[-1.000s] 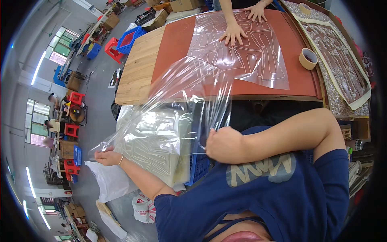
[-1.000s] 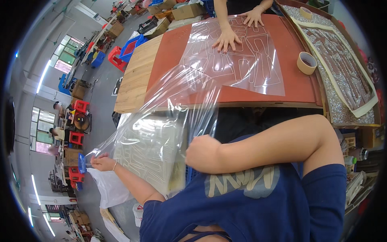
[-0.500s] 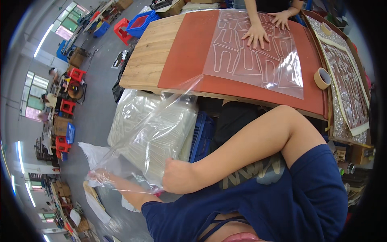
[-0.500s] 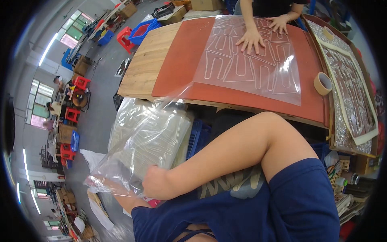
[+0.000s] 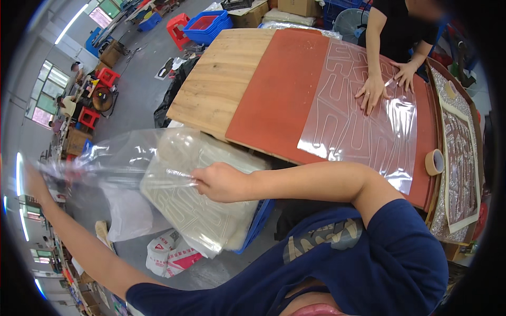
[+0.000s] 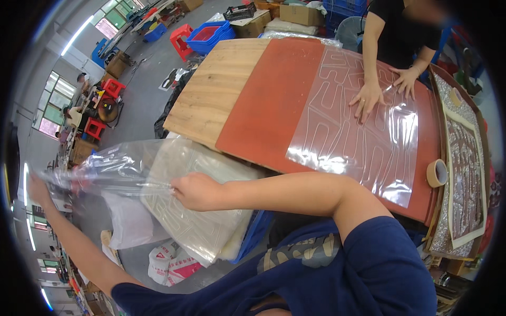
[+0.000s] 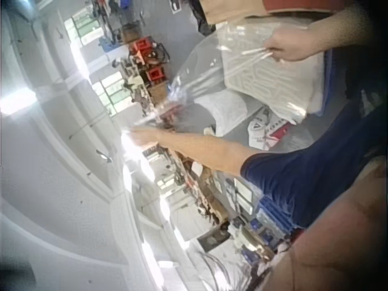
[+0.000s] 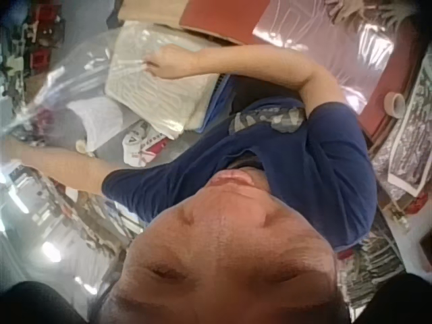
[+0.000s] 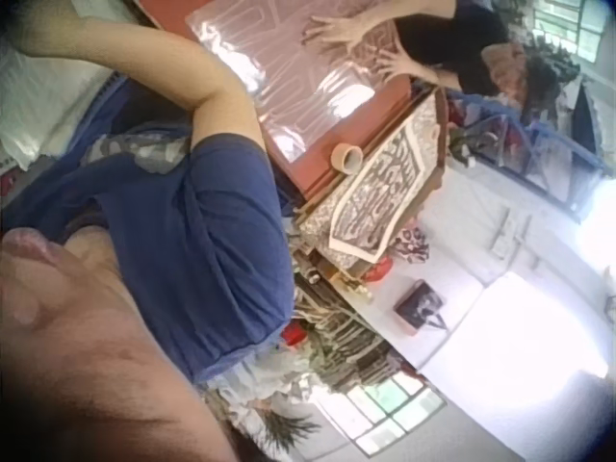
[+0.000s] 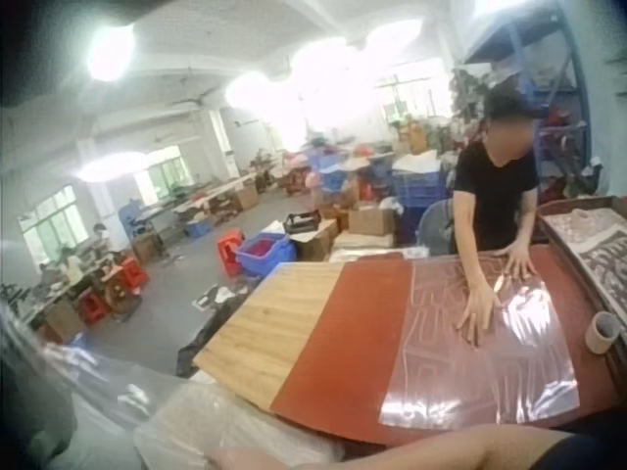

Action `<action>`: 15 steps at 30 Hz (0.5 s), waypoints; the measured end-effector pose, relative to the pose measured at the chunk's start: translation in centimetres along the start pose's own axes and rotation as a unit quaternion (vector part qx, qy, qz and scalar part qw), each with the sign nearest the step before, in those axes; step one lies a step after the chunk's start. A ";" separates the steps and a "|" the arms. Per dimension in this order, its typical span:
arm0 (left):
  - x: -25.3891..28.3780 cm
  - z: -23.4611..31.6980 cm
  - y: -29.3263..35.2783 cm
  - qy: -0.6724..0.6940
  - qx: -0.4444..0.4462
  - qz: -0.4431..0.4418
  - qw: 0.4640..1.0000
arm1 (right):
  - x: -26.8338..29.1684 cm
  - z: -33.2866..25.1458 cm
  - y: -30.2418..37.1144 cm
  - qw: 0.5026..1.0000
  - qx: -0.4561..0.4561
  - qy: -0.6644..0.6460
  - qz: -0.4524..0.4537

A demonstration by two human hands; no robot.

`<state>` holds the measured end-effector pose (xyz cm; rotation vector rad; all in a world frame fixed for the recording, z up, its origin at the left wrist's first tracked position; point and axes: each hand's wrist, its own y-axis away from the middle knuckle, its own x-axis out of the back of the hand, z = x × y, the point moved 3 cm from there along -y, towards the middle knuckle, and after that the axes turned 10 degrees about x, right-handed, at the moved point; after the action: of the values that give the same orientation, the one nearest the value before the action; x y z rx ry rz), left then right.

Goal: Applying transfer film to decorative shoe upper components on a manufacturing table.

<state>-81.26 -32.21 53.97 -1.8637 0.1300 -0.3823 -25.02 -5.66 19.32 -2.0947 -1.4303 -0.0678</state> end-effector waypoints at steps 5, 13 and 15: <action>0.9 43.3 -13.4 0.300 -0.018 -0.048 0.953 | 7.6 7.1 0.7 0.973 -0.163 -0.138 0.084; 6.2 85.4 -8.0 0.350 -0.218 -0.028 0.911 | 14.0 16.7 5.1 0.888 -0.249 -0.254 0.291; 11.0 93.4 -2.2 0.594 -0.091 -0.213 0.770 | 16.4 19.8 8.8 0.796 -0.359 -0.334 0.355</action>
<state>-40.83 49.96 32.40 -1.5385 0.6132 -1.8992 -16.12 15.74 5.07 -3.4235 -0.8769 0.5694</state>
